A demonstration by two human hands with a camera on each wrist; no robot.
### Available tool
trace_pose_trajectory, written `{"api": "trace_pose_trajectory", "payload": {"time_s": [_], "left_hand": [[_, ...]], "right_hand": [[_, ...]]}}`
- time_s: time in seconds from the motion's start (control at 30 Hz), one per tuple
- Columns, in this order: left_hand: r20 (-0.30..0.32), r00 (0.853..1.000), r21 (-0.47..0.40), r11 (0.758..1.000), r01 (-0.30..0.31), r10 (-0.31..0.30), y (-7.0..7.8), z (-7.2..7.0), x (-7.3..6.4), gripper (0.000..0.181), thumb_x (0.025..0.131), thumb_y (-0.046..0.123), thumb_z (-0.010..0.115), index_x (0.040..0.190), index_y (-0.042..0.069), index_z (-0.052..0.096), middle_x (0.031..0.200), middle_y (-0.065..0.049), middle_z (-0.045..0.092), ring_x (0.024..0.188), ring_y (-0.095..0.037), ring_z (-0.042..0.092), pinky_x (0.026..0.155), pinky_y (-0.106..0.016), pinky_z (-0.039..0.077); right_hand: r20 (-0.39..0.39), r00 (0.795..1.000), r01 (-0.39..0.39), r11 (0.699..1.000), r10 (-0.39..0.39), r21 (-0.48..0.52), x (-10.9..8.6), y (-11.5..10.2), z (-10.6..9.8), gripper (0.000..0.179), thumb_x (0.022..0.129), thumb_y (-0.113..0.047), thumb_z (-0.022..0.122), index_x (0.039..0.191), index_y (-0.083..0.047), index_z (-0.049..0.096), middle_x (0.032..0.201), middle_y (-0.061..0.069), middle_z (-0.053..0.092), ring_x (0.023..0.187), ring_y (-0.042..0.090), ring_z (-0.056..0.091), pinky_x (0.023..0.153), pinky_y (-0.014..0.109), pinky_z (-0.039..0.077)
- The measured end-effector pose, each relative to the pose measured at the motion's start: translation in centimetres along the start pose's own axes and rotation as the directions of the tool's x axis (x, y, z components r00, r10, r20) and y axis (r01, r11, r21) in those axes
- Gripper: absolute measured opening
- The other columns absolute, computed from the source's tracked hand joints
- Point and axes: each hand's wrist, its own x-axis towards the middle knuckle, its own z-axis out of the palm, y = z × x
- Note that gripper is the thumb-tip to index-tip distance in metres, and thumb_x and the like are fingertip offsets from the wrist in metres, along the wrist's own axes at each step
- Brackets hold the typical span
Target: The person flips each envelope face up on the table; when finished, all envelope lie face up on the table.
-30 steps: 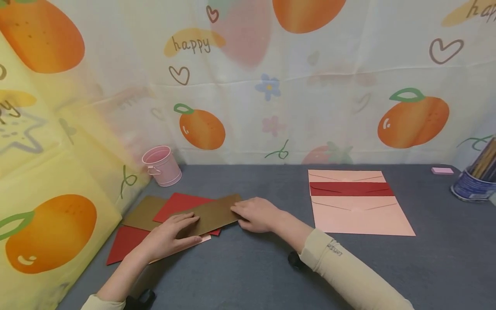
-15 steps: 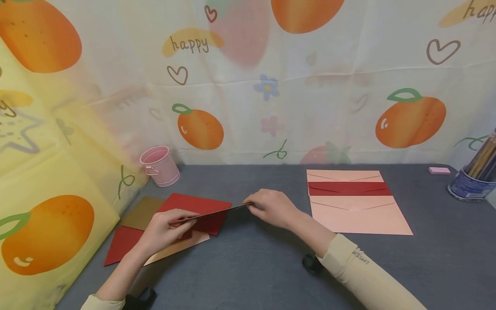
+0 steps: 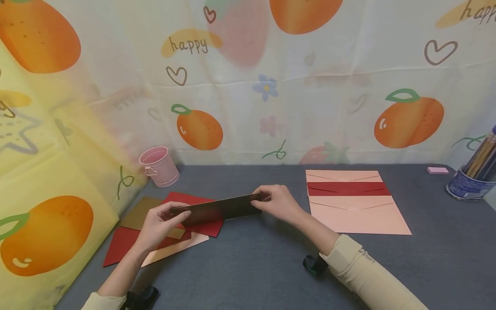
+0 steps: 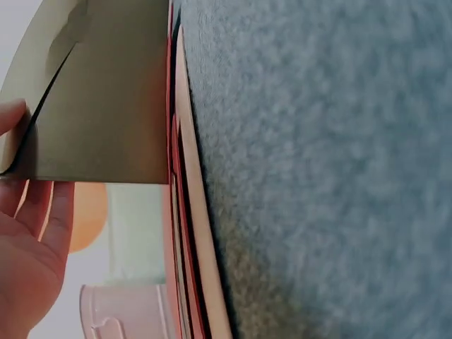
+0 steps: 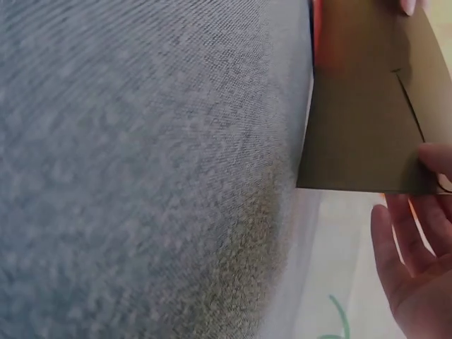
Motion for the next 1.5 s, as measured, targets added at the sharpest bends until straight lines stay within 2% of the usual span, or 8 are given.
{"api": "trace_pose_trajectory", "payload": {"time_s": [0.23,0.37,0.57,0.9,0.97,1.17,1.3,1.5], "left_hand": [[0.029,0.989,-0.056,0.988,0.146,-0.144,-0.6,-0.9,0.2,0.021,0.086,0.012,0.075,0.103,0.001,0.069,0.096,-0.011,0.071,0.089,-0.013,0.066,0.080,-0.024,0.051],[0.049,0.976,-0.019,0.977,0.214,-0.213,-0.9,-1.2,0.2,0.019,0.087,0.017,0.075,0.098,0.002,0.069,0.095,-0.010,0.071,0.088,-0.014,0.064,0.080,-0.025,0.049],[0.068,0.962,0.050,0.964,0.260,-0.263,-1.0,-1.2,0.1,0.019,0.086,0.023,0.076,0.096,0.007,0.070,0.091,-0.006,0.069,0.088,-0.015,0.059,0.079,-0.027,0.046],[0.092,0.964,0.007,0.968,0.249,-0.249,-0.8,-0.6,0.5,0.021,0.087,0.022,0.075,0.100,0.006,0.071,0.095,-0.008,0.070,0.091,-0.016,0.062,0.084,-0.028,0.047],[0.100,0.965,0.008,0.970,0.243,-0.243,-0.3,-0.3,0.5,0.020,0.088,0.021,0.075,0.099,0.006,0.071,0.095,-0.008,0.070,0.093,-0.017,0.062,0.084,-0.029,0.048],[0.130,0.968,0.002,0.976,0.218,-0.217,-0.3,1.0,0.6,0.018,0.088,0.021,0.074,0.101,0.009,0.071,0.095,-0.006,0.071,0.093,-0.018,0.065,0.082,-0.030,0.050],[0.157,0.974,-0.002,0.986,0.168,-0.166,0.2,2.1,0.6,0.014,0.088,0.018,0.074,0.099,0.010,0.072,0.093,-0.004,0.072,0.089,-0.018,0.066,0.083,-0.029,0.050],[0.216,0.969,-0.027,0.991,0.133,-0.124,1.0,3.8,0.6,0.011,0.088,0.018,0.074,0.097,0.012,0.072,0.091,-0.004,0.072,0.088,-0.020,0.067,0.082,-0.029,0.051]], "right_hand": [[0.020,0.997,-0.069,0.998,0.068,0.012,0.4,0.2,-0.2,0.012,0.086,-0.016,0.075,0.098,-0.013,0.074,0.089,-0.004,0.070,0.087,0.012,0.066,0.079,0.032,0.055],[0.043,0.994,-0.099,0.995,0.100,-0.013,0.7,0.6,0.0,0.010,0.086,-0.017,0.075,0.096,-0.014,0.074,0.086,-0.006,0.070,0.084,0.011,0.065,0.076,0.033,0.053],[0.083,0.985,-0.145,0.988,0.149,-0.044,0.7,0.9,0.3,0.011,0.086,-0.016,0.074,0.097,-0.014,0.074,0.087,-0.005,0.072,0.084,0.011,0.066,0.075,0.033,0.050],[0.067,0.987,-0.146,0.989,0.148,-0.039,0.0,1.0,-0.5,0.012,0.086,-0.016,0.074,0.098,-0.014,0.074,0.089,-0.003,0.072,0.086,0.013,0.067,0.075,0.035,0.051],[0.057,0.986,-0.153,0.987,0.156,-0.048,-0.2,1.1,-0.8,0.013,0.086,-0.017,0.075,0.099,-0.015,0.074,0.089,-0.004,0.072,0.087,0.013,0.067,0.074,0.034,0.051],[0.052,0.984,-0.169,0.984,0.172,-0.055,-1.7,1.5,-2.2,0.012,0.087,-0.019,0.074,0.099,-0.018,0.073,0.092,-0.005,0.071,0.092,0.016,0.066,0.075,0.036,0.050],[0.036,0.983,-0.179,0.981,0.182,-0.076,-2.8,1.7,-3.3,0.008,0.087,-0.020,0.073,0.094,-0.018,0.071,0.092,-0.005,0.071,0.094,0.018,0.066,0.078,0.037,0.051],[0.014,0.983,-0.180,0.978,0.182,-0.105,-4.9,1.8,-5.0,0.012,0.087,-0.021,0.075,0.098,-0.017,0.073,0.091,-0.006,0.071,0.091,0.017,0.067,0.079,0.038,0.052]]}}
